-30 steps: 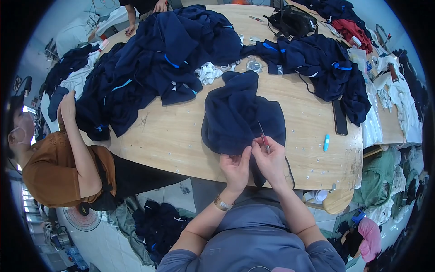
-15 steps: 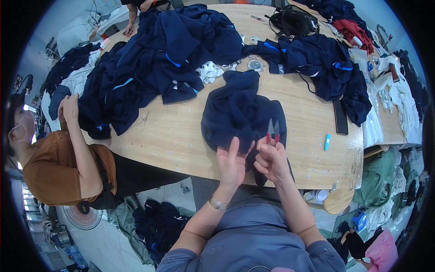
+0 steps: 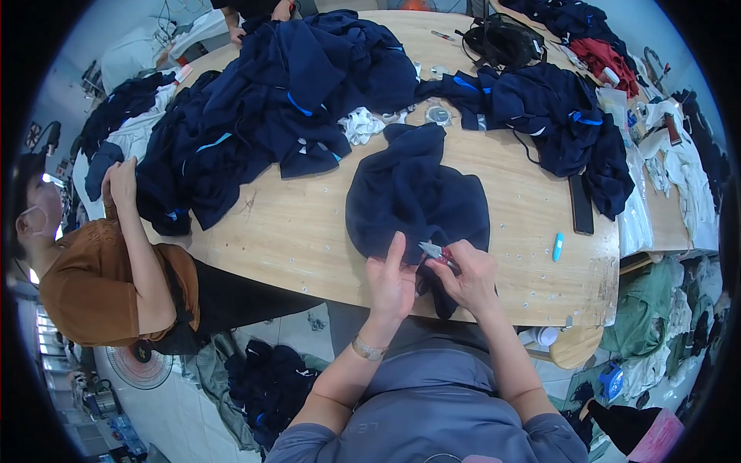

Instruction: Trimming excess loose threads from navy blue athletic garments using small hand snips.

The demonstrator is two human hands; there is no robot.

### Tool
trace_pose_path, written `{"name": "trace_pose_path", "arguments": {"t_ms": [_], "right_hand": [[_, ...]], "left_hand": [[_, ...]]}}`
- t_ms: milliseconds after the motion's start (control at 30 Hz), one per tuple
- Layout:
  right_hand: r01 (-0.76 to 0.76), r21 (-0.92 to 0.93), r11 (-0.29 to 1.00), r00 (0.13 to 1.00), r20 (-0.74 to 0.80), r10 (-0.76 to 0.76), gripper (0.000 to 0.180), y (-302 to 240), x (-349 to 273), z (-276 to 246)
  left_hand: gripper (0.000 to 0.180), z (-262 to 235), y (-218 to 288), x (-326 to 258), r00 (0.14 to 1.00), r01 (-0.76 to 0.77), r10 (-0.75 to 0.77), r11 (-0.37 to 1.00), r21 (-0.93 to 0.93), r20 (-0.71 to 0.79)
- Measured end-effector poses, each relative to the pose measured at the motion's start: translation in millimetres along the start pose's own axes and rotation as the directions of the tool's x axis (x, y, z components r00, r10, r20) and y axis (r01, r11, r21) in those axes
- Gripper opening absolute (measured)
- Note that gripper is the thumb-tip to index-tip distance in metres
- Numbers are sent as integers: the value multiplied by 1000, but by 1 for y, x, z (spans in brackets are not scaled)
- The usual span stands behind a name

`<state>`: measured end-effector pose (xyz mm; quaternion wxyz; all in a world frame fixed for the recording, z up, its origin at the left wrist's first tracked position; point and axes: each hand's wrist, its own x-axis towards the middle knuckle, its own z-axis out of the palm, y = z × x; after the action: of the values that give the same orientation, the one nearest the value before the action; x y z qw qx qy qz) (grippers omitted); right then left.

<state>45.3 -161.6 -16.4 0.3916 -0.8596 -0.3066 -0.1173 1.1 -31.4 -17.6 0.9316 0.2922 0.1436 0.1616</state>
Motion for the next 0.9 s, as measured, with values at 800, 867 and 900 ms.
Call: {"name": "trace_pose_path", "arguments": {"t_ms": [800, 867, 900], "right_hand": [[-374, 667, 645, 913, 141, 383, 16, -25, 30, 1], [-448, 803, 392, 846, 239, 477, 14, -19, 31, 12], [-430, 857, 283, 815, 233, 531, 13, -13, 30, 15]], "left_hand": [[34, -5, -3, -2, 998, 44, -46, 998, 50, 33], [40, -3, -2, -3, 996, 82, -83, 996, 48, 25], [46, 0, 1, -2, 991, 129, -130, 991, 16, 40]]}}
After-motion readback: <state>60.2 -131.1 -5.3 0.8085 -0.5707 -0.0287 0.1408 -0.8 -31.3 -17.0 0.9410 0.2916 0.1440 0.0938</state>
